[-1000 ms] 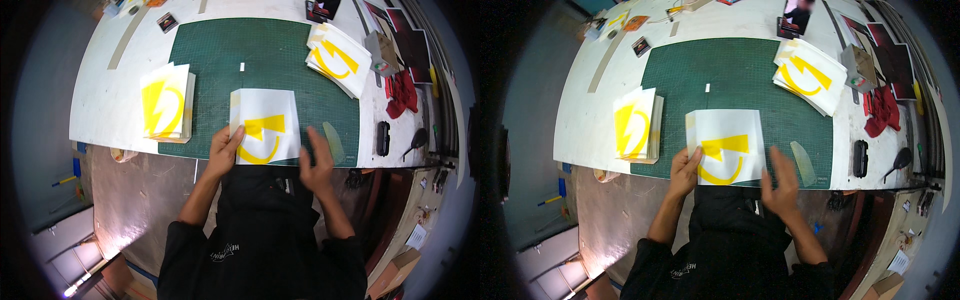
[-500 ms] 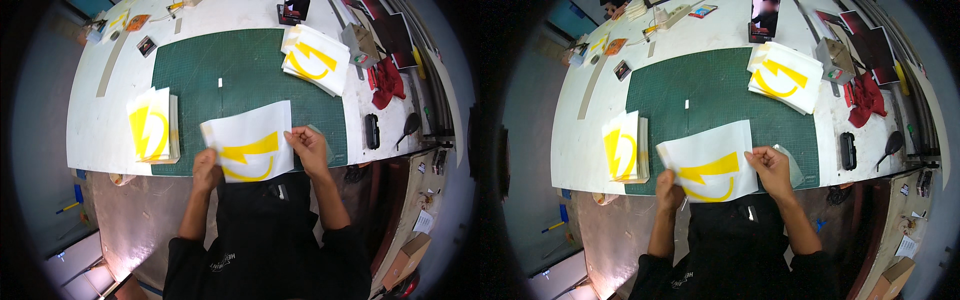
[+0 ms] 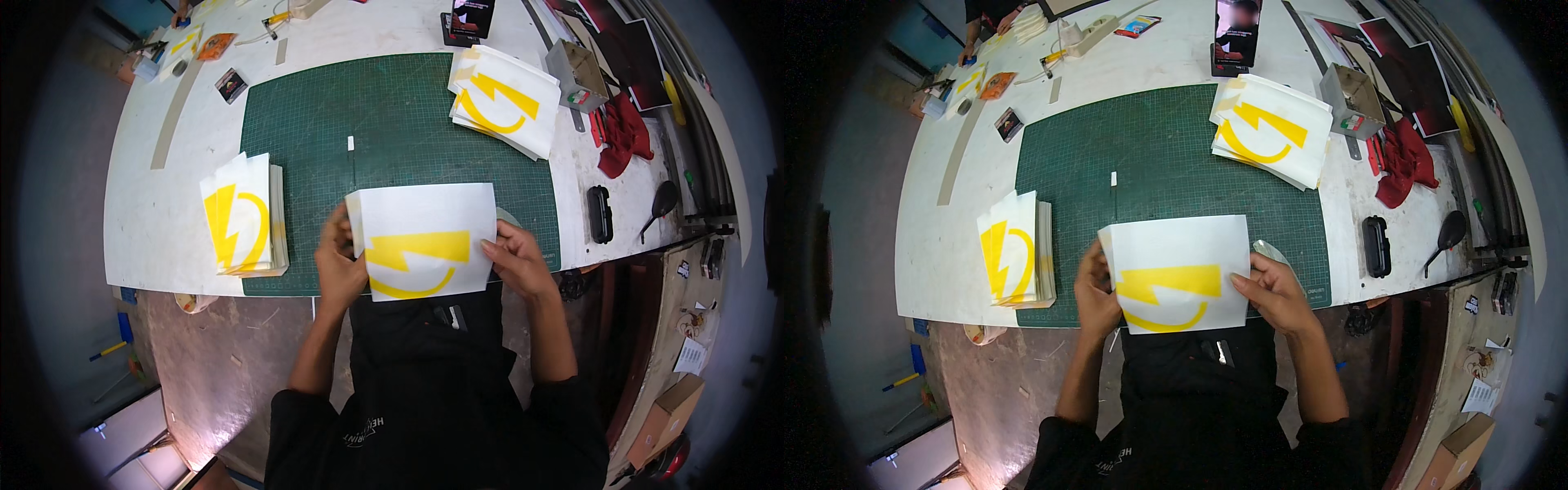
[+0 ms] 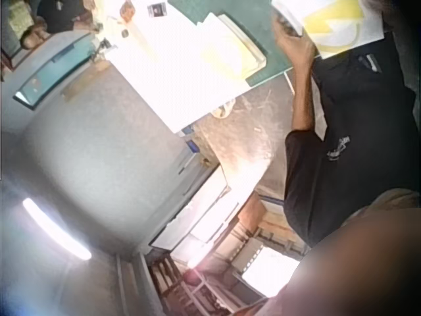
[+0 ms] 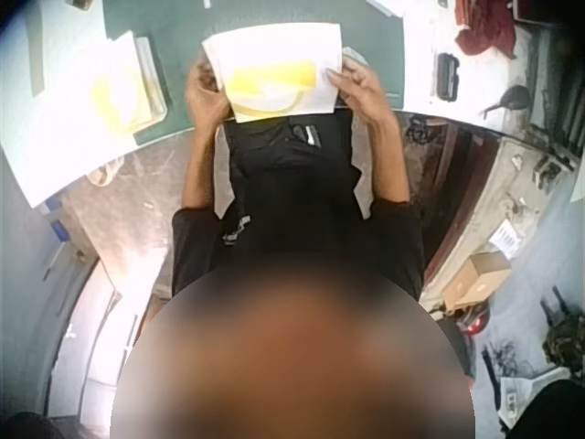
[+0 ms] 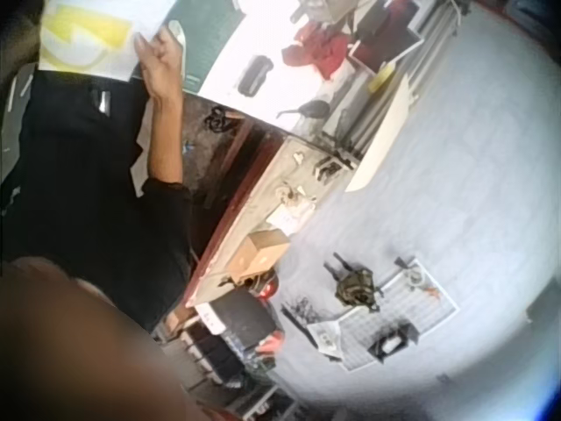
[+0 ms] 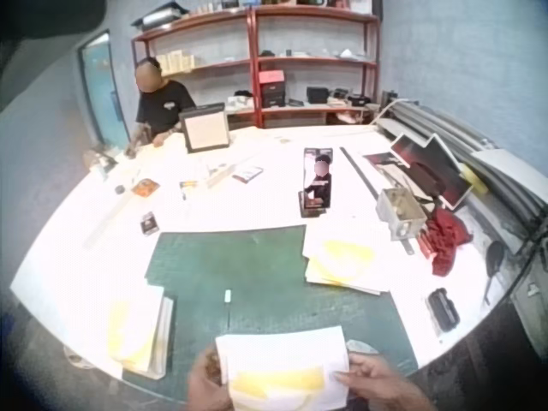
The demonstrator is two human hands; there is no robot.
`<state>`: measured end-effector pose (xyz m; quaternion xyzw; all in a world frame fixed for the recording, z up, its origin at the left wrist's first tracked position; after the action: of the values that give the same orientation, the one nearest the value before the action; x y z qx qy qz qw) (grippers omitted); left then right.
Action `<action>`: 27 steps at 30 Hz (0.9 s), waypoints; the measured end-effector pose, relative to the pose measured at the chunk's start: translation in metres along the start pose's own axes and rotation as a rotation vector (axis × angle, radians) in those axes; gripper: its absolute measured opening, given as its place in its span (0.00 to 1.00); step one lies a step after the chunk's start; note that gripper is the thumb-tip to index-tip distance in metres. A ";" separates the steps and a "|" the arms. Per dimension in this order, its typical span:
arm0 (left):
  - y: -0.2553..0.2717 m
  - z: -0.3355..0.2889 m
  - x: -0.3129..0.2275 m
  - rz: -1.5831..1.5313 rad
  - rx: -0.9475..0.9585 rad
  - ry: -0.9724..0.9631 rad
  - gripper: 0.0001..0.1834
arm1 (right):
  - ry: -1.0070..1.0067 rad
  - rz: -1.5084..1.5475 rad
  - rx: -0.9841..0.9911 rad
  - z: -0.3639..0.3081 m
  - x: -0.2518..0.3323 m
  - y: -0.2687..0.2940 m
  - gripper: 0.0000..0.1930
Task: The person places yellow graphic stickers onto white sheets on a green cutting mat, then uses a plastic squeegee to smooth each sticker. The person repeats this process for multiple sheets, stacking completed sheets to the side.
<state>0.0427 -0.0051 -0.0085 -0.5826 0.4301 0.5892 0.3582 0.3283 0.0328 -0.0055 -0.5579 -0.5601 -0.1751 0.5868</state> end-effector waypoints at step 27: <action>-0.020 0.012 0.011 -0.113 0.035 0.105 0.34 | 0.208 -0.441 -0.287 0.044 -0.006 0.007 0.18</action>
<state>0.0554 0.0125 -0.0218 -0.6298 0.4250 0.5291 0.3780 0.3115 0.0700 -0.0251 -0.4788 -0.5744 -0.4324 0.5038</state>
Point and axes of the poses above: each hand's wrist, its own z-axis towards the middle knuckle, its own y-axis out of the back of the hand, x = y × z, the point moved 7 cm from there along z, towards the middle knuckle, and after that the axes turned 4 degrees about y, right-handed, at the moved point
